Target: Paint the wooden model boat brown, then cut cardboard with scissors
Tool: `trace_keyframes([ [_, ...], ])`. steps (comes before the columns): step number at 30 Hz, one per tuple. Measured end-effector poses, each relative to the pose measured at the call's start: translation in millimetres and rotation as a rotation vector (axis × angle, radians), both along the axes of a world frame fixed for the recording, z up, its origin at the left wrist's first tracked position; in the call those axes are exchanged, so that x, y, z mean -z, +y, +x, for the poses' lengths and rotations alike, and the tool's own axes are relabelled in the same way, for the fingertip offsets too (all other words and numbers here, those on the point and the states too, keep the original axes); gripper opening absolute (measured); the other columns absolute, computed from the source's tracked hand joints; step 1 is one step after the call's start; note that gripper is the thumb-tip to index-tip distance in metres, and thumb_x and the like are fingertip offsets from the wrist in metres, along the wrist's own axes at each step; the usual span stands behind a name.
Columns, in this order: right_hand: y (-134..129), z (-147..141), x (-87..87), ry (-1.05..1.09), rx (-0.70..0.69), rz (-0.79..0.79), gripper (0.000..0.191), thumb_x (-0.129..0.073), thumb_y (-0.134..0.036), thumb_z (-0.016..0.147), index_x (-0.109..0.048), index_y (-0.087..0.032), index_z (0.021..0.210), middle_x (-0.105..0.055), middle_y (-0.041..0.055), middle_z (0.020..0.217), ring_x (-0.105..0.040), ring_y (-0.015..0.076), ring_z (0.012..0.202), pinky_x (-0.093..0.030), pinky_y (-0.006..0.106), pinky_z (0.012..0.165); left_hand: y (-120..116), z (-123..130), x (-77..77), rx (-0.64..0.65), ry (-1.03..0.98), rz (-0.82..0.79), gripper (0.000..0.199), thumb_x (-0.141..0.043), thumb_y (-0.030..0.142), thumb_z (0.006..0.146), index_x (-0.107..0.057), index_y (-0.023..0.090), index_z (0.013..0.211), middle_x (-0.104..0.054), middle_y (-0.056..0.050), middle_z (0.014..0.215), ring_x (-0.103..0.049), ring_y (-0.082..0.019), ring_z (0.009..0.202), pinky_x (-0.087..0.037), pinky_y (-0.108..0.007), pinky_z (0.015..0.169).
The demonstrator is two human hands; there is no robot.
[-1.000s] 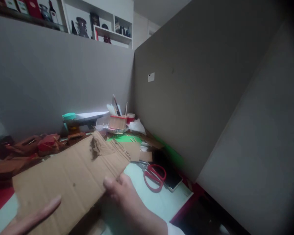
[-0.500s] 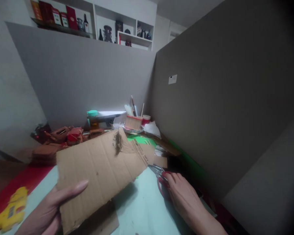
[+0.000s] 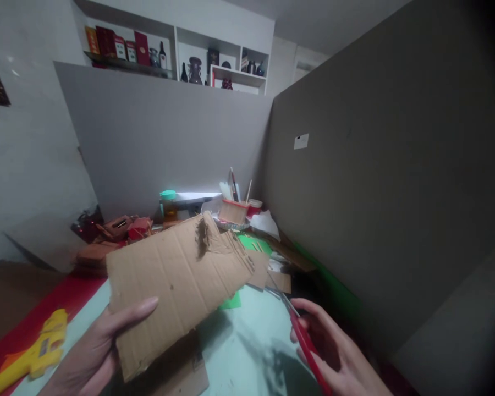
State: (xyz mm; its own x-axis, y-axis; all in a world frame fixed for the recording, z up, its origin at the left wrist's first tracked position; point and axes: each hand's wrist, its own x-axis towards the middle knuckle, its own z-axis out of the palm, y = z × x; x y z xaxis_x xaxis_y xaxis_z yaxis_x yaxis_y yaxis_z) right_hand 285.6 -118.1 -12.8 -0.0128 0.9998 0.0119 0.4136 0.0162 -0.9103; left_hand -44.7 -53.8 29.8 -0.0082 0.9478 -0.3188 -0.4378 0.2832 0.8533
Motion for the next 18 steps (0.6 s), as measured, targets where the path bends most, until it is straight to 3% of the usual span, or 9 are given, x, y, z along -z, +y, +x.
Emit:
trace_keyframes([
  [3,4.9,-10.3,2.8,0.134,-0.101,-0.130,0.066,-0.073,-0.049,0.076,-0.050,-0.028,0.135,-0.054,0.0010,0.089,-0.058,0.0212,0.082,-0.051,0.030,0.077,0.1,-3.3,2.8,0.001,0.008,-0.017,0.101,-0.091,0.018,0.066,-0.035,0.009,0.150,-0.079,-0.019,0.103,-0.069,-0.044,0.107,-0.059,-0.057,0.093],
  [7,2.6,-17.8,1.2,0.257,-0.216,-0.192,0.060,-0.074,-0.062,0.072,-0.058,-0.030,0.120,-0.053,0.0019,0.087,-0.054,0.0205,0.076,-0.047,0.029,0.068,-0.4,-7.2,2.4,-0.061,0.026,-0.009,0.096,-0.089,0.014,0.066,-0.039,0.011,0.148,-0.080,-0.016,0.100,-0.071,-0.041,0.105,-0.060,-0.054,0.092],
  [11,3.7,-29.9,-10.0,0.279,-0.285,-0.239,0.051,-0.072,-0.063,0.074,-0.056,-0.027,0.106,-0.049,-0.0005,0.080,-0.048,0.0180,0.074,-0.042,0.028,0.067,0.0,-7.1,2.1,-0.055,0.024,-0.019,0.103,-0.091,0.010,0.059,-0.039,0.011,0.148,-0.081,-0.015,0.095,-0.073,-0.043,0.095,-0.062,-0.056,0.087],
  [15,13.0,-45.8,-18.5,0.289,-0.365,-0.197,0.049,-0.072,-0.060,0.077,-0.050,-0.023,0.101,-0.045,-0.0036,0.080,-0.038,0.0132,0.071,-0.035,0.025,0.066,-1.0,-0.9,8.3,-0.020,0.023,0.003,0.113,-0.094,0.015,0.058,-0.032,0.016,0.152,-0.080,-0.014,0.101,-0.070,-0.043,0.106,-0.061,-0.055,0.091],
  [18,18.6,-53.9,-22.0,0.299,-0.370,-0.157,0.057,-0.062,-0.073,0.080,-0.048,-0.021,0.100,-0.047,-0.0024,0.083,-0.038,0.0130,0.070,-0.036,0.026,0.065,-2.8,4.7,15.3,0.021,-0.014,-0.043,0.121,-0.096,0.014,0.052,-0.032,0.021,0.153,-0.078,-0.013,0.112,-0.065,-0.044,0.114,-0.062,-0.052,0.092],
])
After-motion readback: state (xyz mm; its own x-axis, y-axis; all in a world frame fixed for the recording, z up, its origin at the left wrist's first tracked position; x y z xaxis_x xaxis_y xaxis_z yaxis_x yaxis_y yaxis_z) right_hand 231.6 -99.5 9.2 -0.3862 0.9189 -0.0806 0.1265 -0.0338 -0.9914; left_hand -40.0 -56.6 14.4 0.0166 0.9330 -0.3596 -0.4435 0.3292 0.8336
